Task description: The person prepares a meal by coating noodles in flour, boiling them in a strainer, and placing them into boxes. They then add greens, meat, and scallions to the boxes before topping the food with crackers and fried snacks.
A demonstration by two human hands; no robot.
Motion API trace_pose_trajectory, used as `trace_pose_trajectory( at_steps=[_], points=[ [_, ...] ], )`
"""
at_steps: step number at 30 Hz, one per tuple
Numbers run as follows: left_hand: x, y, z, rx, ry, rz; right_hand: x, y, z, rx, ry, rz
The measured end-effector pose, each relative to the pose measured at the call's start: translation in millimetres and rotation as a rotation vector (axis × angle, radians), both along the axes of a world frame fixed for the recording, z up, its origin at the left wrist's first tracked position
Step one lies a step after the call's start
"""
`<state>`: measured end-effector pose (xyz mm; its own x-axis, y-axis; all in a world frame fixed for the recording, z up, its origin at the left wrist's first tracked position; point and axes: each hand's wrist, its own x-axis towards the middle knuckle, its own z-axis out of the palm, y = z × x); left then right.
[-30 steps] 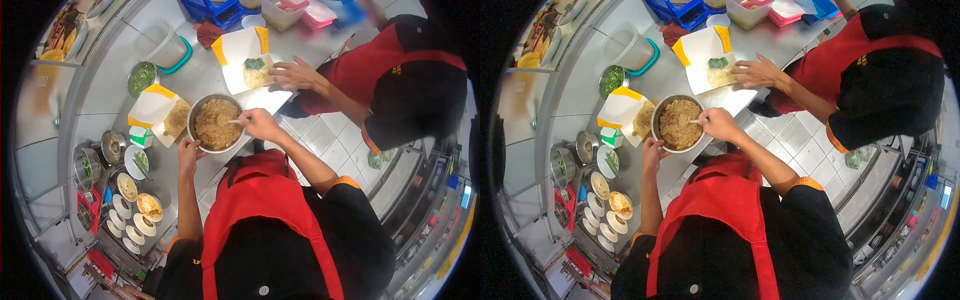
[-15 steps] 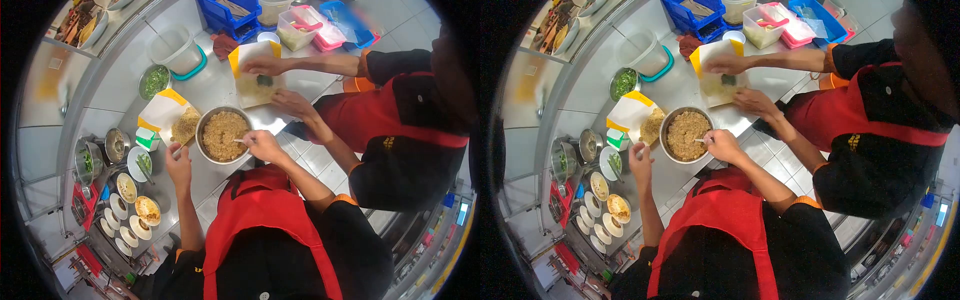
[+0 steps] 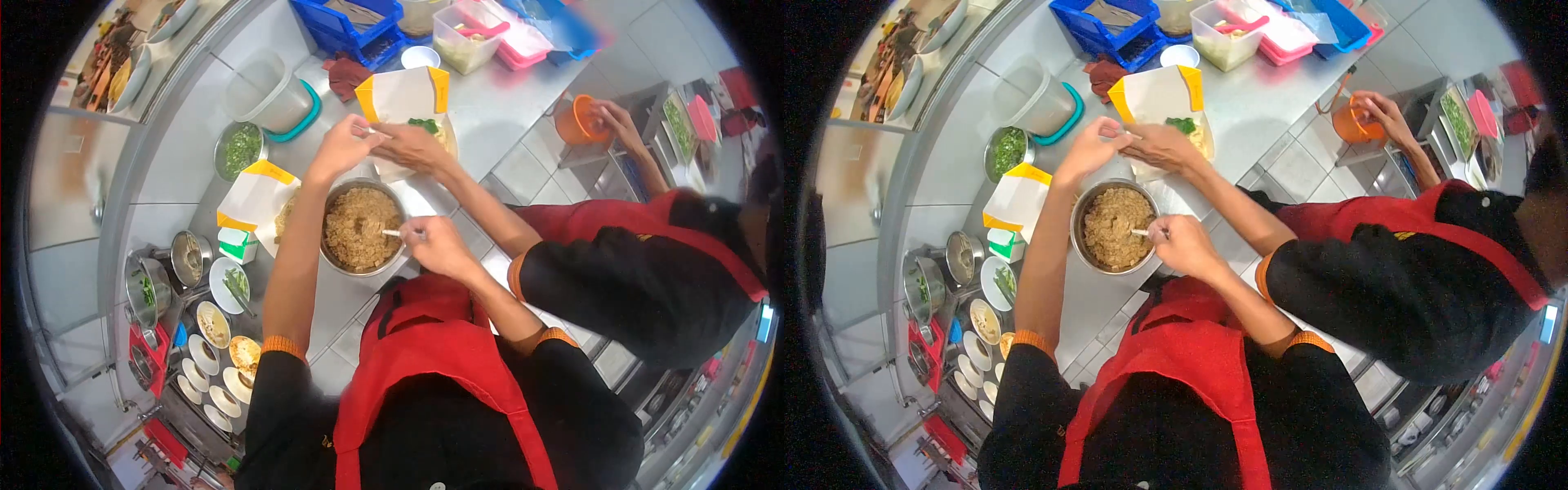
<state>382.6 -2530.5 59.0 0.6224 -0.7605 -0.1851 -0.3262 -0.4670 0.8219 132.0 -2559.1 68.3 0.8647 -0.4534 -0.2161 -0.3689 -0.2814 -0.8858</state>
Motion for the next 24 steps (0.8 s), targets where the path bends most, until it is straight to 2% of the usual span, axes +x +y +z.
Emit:
trace_pose_trajectory(
  at_steps=[1,2,4,5,6,8,10,13,15,16,18,19,20,22,24],
  points=[
    [0.4,-9.9,-9.8,0.186,-0.018,-0.069,-1.2,-5.7,5.1,0.002,-0.016,-0.023],
    [5.1,-15.9,-21.1,0.192,-0.014,-0.083,-3.2,-10.9,8.1,0.008,-0.012,-0.036],
    [17.1,-21.6,-33.3,0.386,-0.065,-0.316,-5.6,-23.2,11.4,-0.025,-0.029,-0.07],
    [19.4,-21.5,-36.9,0.286,-0.123,-0.254,-6.0,-28.9,11.0,-0.061,-0.035,-0.077],
    [22.0,-23.2,-40.5,0.291,-0.119,-0.271,-6.7,-34.6,10.5,-0.054,-0.029,-0.093],
    [17.7,-23.7,-31.3,0.352,0.016,-0.081,-8.5,-46.7,9.5,-0.046,-0.022,-0.149],
    [-2.2,-26.1,-44.7,0.297,0.123,-0.09,-8.8,-65.7,-1.2,-0.027,-0.041,-0.169],
    [-45.8,-36.7,-51.4,0.704,-0.335,-0.141,-1.8,-92.8,-14.4,-0.111,-0.077,-0.26],
    [-53.4,-41.4,-53.0,0.719,-0.346,-0.114,7.5,-108.8,-21.5,-0.13,-0.052,-0.427],
    [-53.8,-41.4,-53.6,0.733,-0.361,-0.092,13.3,-113.4,-27.7,-0.128,-0.051,-0.42],
    [-48.1,-38.4,-46.4,0.719,-0.327,-0.078,24.5,-118.2,-50.6,-0.281,-0.116,-0.487],
    [-44.5,-36.7,-42.9,0.702,-0.297,-0.07,29.2,-119.7,-70.7,-0.466,-0.215,-0.446],
    [-40.3,-34.4,-42.6,0.705,-0.297,-0.073,32.2,-118.4,-83.9,-0.463,-0.213,-0.448],
    [-32.0,-31.9,-38.7,0.603,-0.276,-0.021,36.0,-116.1,-99.9,-0.649,-0.282,-0.379],
    [-26.6,-30.4,-33.2,0.568,-0.26,0.014,37.1,-116.3,-104.5,-0.675,-0.306,-0.392]
  ],
)
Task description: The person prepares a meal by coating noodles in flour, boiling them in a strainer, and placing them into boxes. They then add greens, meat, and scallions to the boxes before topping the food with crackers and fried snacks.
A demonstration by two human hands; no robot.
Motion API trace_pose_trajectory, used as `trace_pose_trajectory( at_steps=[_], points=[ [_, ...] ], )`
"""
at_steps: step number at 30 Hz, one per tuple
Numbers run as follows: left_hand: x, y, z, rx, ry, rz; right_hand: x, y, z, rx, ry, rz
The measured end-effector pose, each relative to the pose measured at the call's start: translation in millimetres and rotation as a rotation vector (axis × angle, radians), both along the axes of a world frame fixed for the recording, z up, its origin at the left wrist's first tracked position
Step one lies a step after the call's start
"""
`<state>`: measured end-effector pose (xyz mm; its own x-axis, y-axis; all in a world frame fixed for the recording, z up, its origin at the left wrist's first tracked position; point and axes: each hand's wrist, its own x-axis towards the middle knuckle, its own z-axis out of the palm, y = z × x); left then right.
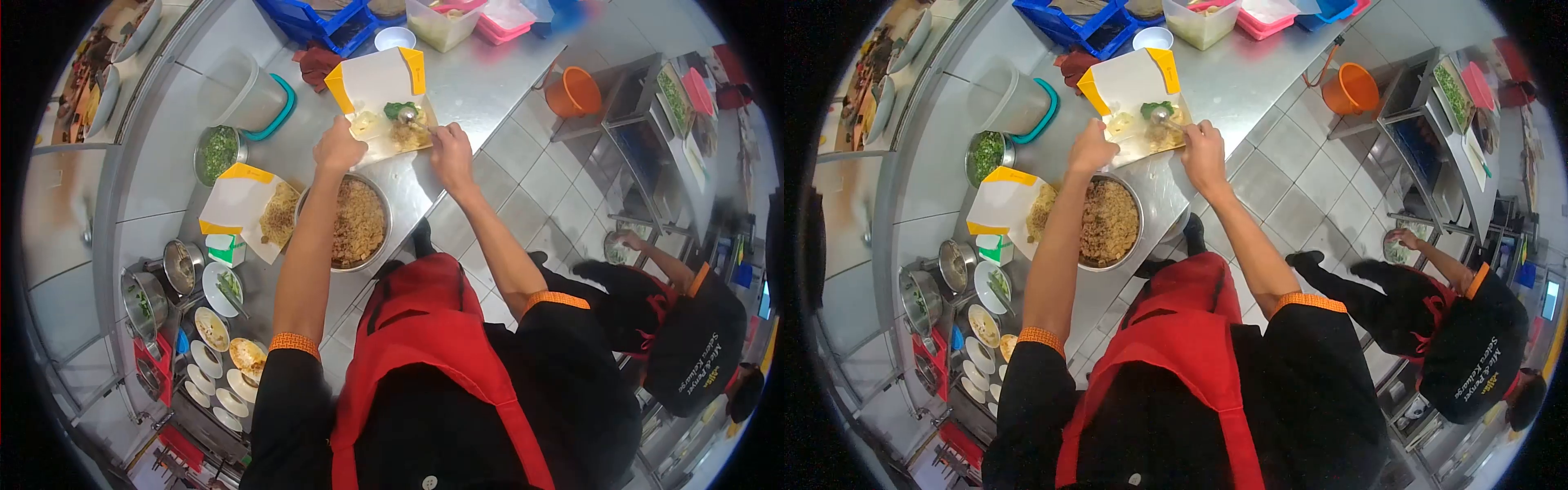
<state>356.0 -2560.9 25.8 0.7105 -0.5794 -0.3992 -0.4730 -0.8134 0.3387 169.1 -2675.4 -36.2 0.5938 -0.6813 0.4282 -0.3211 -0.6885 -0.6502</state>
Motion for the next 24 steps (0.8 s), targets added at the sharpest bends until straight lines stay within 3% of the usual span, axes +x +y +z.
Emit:
trace_pose_trajectory(
  at_steps=[5,8,9,10,11,13,14,17,21,24],
  points=[
    [7.2,17.2,1.6,-0.071,0.013,0.082,-2.0,3.5,0.5,-0.008,0.064,0.005],
    [-0.7,63.8,20.6,-0.491,0.043,0.214,-2.6,12.9,31.8,0.163,-0.159,-0.048],
    [-15.7,91.7,38.9,-0.654,0.001,0.23,-12.0,23.0,71.8,0.385,-0.033,-0.003],
    [-20.6,118.3,34.8,-0.659,-0.037,0.256,-18.5,34.2,95.2,0.603,0.098,0.043],
    [-25.2,144.9,22.9,-0.663,-0.075,0.282,-21.5,46.1,94.0,0.599,0.1,0.061],
    [-46.7,188.5,-3.3,-0.737,-0.073,0.428,-23.9,68.7,78.5,0.604,0.233,0.48],
    [-56.9,204.3,-22.2,-0.738,-0.083,0.447,-21.6,80.4,71.1,0.601,0.237,0.501],
    [-80.0,232.8,-59.9,-0.748,0.165,0.606,-1.7,105.2,52.9,0.275,0.247,0.467],
    [-85.6,234.8,-66.3,-0.867,0.309,0.825,19.5,103.6,68.2,0.376,0.562,0.408],
    [-83.9,242.4,-73.7,-1.026,0.31,0.768,21.3,100.5,73.5,0.306,0.627,0.497]
  ],
)
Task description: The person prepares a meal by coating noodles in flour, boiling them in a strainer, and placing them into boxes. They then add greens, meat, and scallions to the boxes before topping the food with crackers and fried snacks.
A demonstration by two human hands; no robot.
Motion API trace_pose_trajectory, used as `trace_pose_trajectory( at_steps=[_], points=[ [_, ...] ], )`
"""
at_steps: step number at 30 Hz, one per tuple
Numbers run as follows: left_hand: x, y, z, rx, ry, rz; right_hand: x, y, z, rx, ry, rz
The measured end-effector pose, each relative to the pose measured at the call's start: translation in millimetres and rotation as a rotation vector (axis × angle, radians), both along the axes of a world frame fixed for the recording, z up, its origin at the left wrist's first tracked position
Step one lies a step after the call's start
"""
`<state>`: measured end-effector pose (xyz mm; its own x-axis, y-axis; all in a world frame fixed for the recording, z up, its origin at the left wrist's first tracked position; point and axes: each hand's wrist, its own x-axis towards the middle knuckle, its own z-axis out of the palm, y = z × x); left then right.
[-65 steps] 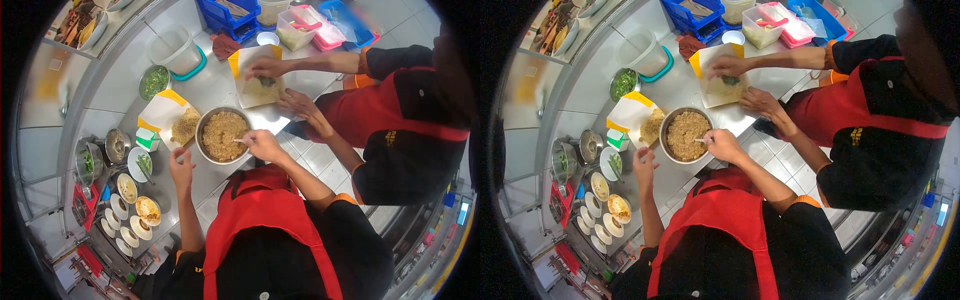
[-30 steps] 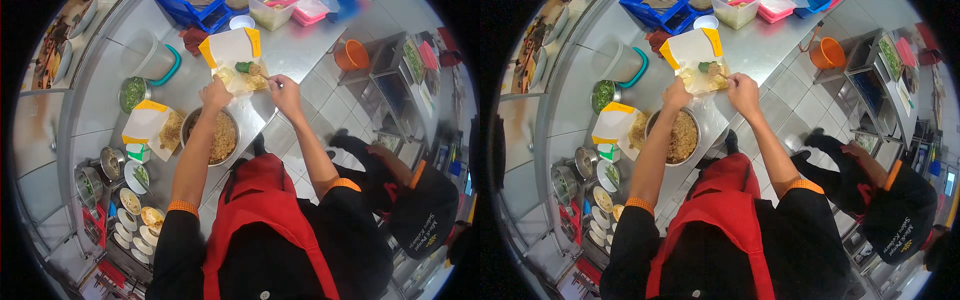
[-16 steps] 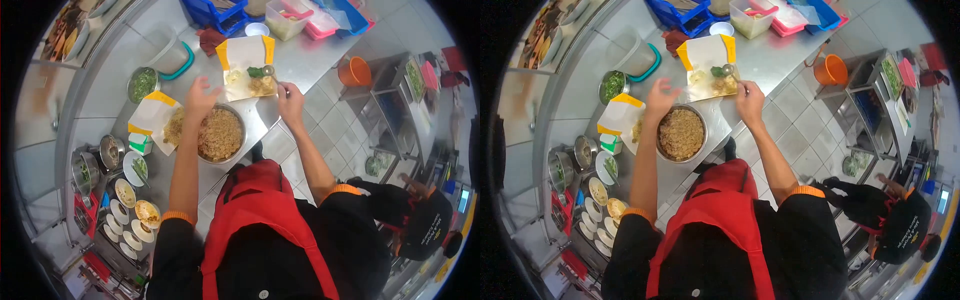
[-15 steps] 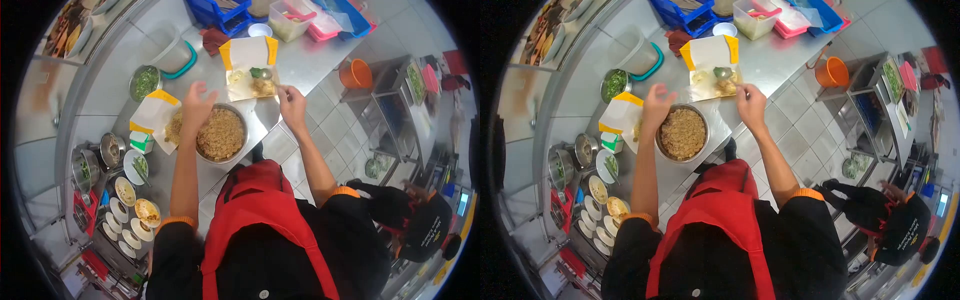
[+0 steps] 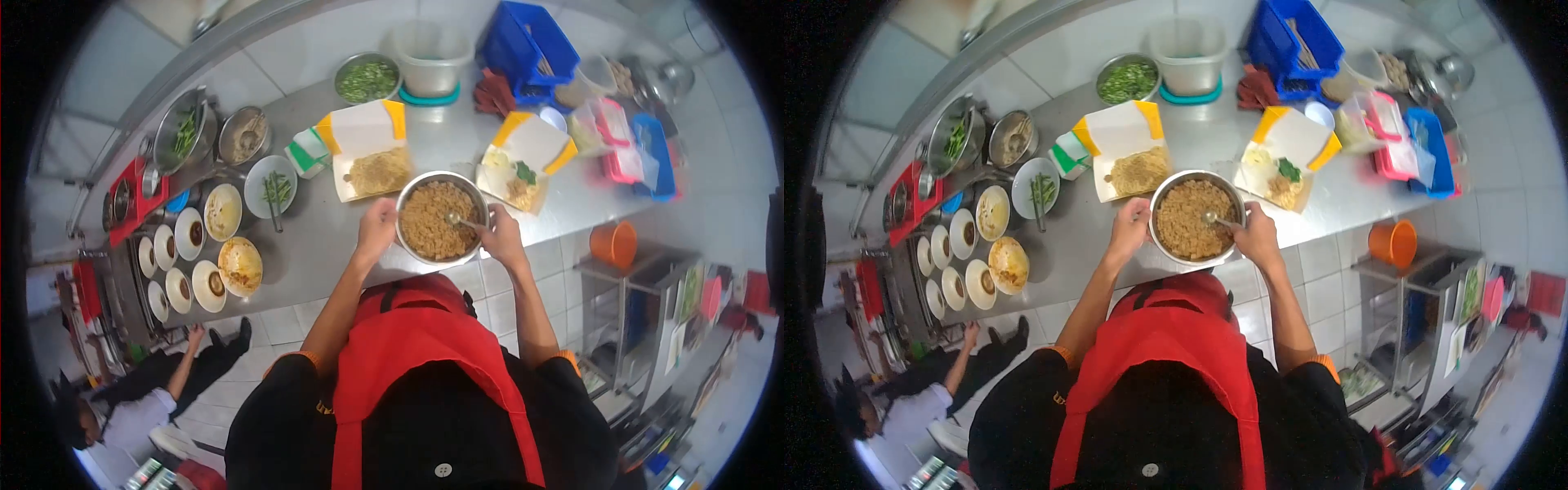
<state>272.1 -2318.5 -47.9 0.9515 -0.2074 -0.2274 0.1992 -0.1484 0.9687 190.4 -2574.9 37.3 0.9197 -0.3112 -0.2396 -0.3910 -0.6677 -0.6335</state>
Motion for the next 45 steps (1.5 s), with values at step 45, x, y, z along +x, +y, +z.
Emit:
trace_pose_trajectory(
  at_steps=[45],
  points=[
    [184.2,64.6,88.8,-0.108,-0.174,0.362,394.5,116.9,-28.4,-0.535,-0.143,0.423]
  ],
)
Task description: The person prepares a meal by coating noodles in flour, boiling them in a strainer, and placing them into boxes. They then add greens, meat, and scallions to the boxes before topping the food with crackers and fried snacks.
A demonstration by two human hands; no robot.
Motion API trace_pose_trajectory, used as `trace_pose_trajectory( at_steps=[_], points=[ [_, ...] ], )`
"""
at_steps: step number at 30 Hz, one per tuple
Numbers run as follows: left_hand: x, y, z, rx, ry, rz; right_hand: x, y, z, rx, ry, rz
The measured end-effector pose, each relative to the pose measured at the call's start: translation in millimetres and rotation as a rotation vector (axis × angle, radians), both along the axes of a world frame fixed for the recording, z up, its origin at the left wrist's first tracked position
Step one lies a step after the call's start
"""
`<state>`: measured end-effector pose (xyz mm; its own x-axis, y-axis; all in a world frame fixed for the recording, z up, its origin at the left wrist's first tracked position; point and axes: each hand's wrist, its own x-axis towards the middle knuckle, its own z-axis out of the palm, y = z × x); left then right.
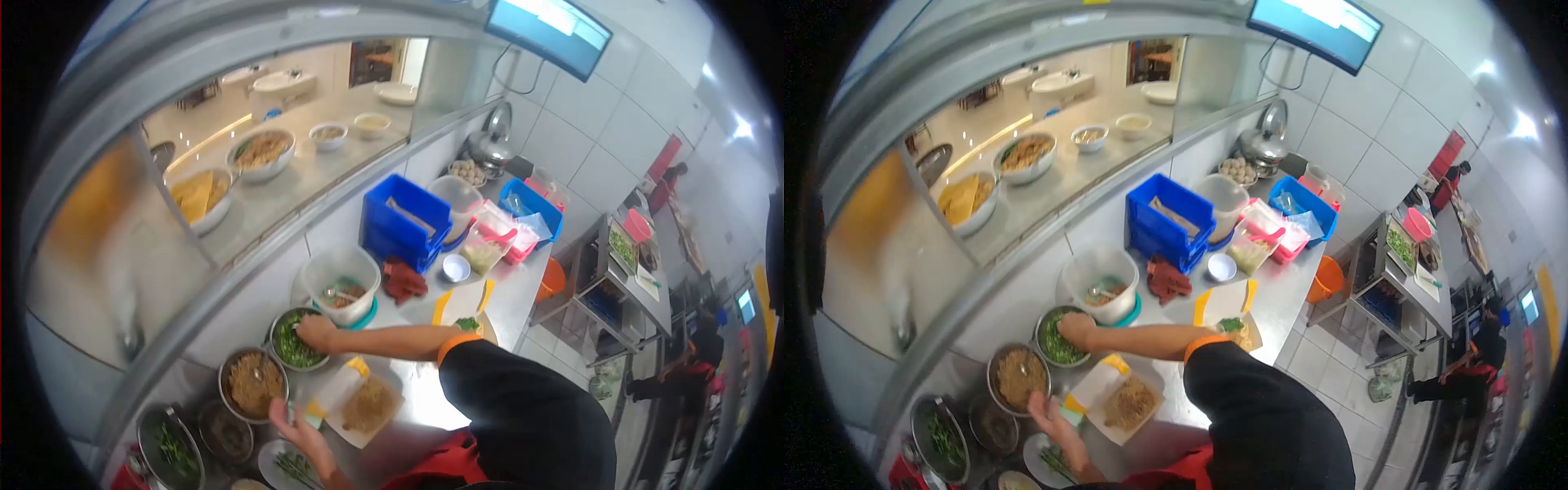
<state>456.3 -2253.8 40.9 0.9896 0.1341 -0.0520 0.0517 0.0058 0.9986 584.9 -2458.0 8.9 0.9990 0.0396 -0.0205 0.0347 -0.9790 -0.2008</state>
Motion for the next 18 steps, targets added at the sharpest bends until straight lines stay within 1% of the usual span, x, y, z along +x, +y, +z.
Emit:
trace_pose_trajectory(
  at_steps=[1,3,4,6,7,9,10,12,13,15,16,18],
  points=[
    [-7.7,-12.0,9.7,0.051,0.029,-0.049,-1.6,-1.3,-0.2,-0.006,-0.027,-0.011],
    [-13.2,-18.1,-4.7,0.028,0.004,-0.147,-5.4,-0.3,-0.4,-0.088,-0.144,0.203],
    [-17.6,-20.5,-1.9,0.036,-0.007,-0.149,-6.8,4.3,-2.3,-0.083,-0.157,0.199],
    [-26.3,-25.1,2.8,0.027,-0.041,-0.115,-7.4,10.6,-6.1,-0.053,0.079,0.276],
    [-28.2,-23.5,1.8,0.03,-0.043,-0.113,-9.4,12.3,-1.0,-0.05,0.077,0.278],
    [-31.1,-20.8,-1.3,0.046,-0.085,-0.076,-11.0,14.1,10.3,0.034,0.231,0.235],
    [-31.3,-19.3,0.2,0.046,-0.088,-0.075,-9.6,13.7,7.0,0.034,0.228,0.236],
    [-30.4,-14.7,4.0,0.172,-0.043,-0.097,-0.3,9.2,-14.4,0.215,0.111,0.047],
    [-28.9,-11.3,5.0,0.173,-0.048,-0.095,2.8,6.7,-12.9,0.216,0.107,0.048],
    [-27.9,-3.7,6.0,0.272,-0.112,-0.252,10.3,-1.7,-9.7,0.424,0.398,-0.132],
    [-28.4,-2.8,6.0,0.275,-0.115,-0.255,7.1,-5.7,-2.5,0.427,0.395,-0.134],
    [-30.6,-1.6,4.6,0.254,-0.227,-0.182,-7.8,-13.0,18.0,0.9,0.356,-0.22]
  ],
)
